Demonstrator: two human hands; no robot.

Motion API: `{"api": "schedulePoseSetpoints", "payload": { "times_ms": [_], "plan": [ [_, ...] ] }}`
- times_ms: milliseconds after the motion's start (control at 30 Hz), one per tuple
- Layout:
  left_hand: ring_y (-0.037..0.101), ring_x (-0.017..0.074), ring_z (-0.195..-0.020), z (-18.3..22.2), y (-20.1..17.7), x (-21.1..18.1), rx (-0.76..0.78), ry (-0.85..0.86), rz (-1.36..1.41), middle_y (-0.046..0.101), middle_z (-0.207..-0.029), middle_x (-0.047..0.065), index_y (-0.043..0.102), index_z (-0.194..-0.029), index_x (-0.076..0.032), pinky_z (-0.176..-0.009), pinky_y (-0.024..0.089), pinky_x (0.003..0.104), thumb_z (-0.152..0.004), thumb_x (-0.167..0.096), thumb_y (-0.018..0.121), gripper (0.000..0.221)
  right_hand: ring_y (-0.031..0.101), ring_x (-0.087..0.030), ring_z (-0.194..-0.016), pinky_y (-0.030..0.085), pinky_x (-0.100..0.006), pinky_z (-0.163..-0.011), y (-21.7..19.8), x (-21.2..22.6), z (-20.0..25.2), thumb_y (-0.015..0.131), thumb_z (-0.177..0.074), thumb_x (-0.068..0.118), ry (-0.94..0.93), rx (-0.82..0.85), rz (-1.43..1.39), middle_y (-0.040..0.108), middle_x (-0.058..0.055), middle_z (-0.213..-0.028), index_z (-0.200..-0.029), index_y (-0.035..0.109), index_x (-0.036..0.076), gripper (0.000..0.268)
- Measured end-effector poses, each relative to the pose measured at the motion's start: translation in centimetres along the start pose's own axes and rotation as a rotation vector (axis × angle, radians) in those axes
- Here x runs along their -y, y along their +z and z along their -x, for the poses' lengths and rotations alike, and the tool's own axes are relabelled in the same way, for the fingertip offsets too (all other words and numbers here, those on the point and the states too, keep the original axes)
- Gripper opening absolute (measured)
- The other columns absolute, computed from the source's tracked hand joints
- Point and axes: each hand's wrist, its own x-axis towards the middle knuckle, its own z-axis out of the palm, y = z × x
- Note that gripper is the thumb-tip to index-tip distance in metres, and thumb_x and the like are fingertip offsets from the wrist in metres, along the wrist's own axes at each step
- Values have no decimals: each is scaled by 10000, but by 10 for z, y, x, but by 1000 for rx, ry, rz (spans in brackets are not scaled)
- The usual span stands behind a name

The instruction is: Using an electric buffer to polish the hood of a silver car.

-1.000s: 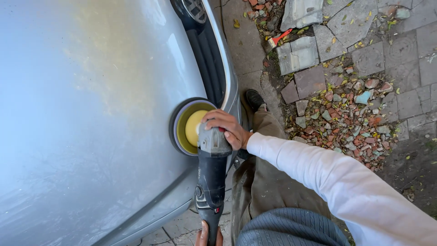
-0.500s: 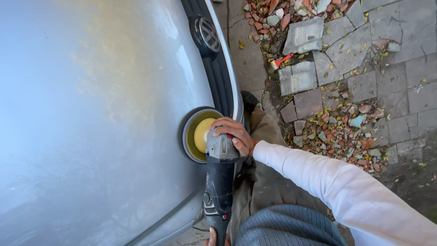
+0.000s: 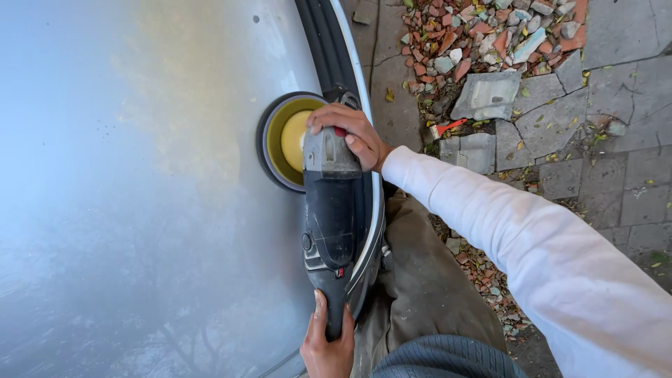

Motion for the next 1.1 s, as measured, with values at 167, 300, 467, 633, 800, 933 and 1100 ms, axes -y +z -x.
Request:
{"api": "schedulePoseSetpoints", "payload": {
  "times_ms": [167,300,467,633,800,933,1100],
  "plan": [
    [805,211,-659,-37,1,-41,38,-22,25,825,-955,136,666,-1385,-36,-560,628,358,-780,-97,840,633,632,-355,-1140,479,-477,-1076,-24,-15,-29,329,-968,442,19,16,-1,647,-198,-1273,-1191,645,-1,588],
    [819,216,-690,-38,9,-52,74,-89,16,836,-983,125,668,-1402,-72,-600,651,365,-783,-138,834,645,643,-354,-1120,491,-478,-1062,-33,-20,-32,316,-979,465,9,22,16,649,-203,-1266,-1190,637,-6,608],
    [750,238,-613,-7,14,-21,-22,31,21,803,-929,135,661,-1373,-16,-541,596,368,-785,-116,850,626,617,-367,-1157,468,-499,-1084,-14,-2,-17,291,-1021,465,-33,55,21,651,-192,-1269,-1172,637,3,597],
    [726,226,-559,53,27,47,-53,55,43,774,-835,113,667,-1373,-62,-509,583,355,-750,-95,861,653,615,-359,-1143,476,-510,-1066,19,11,39,269,-1040,477,-46,54,36,649,-175,-1250,-1160,650,39,592],
    [729,244,-550,123,47,140,-129,98,-18,772,-808,88,723,-1314,-117,-484,570,353,-692,-159,898,648,585,-370,-1201,458,-508,-1097,54,46,111,345,-992,394,-25,60,1,622,-188,-1311,-1187,639,20,514],
    [694,221,-482,182,48,211,-47,181,-35,732,-735,73,675,-1369,-141,-449,568,332,-711,-173,873,687,579,-394,-1205,454,-542,-1119,89,72,183,345,-1021,406,-11,26,7,623,-212,-1333,-1183,639,8,521],
    [614,252,-515,265,107,391,-296,324,103,613,-666,127,667,-1355,-160,-512,540,347,-732,-66,842,654,598,-367,-1221,496,-563,-1112,159,88,272,266,-1061,498,-5,-59,43,642,-185,-1297,-1150,630,80,562]
  ]
}}
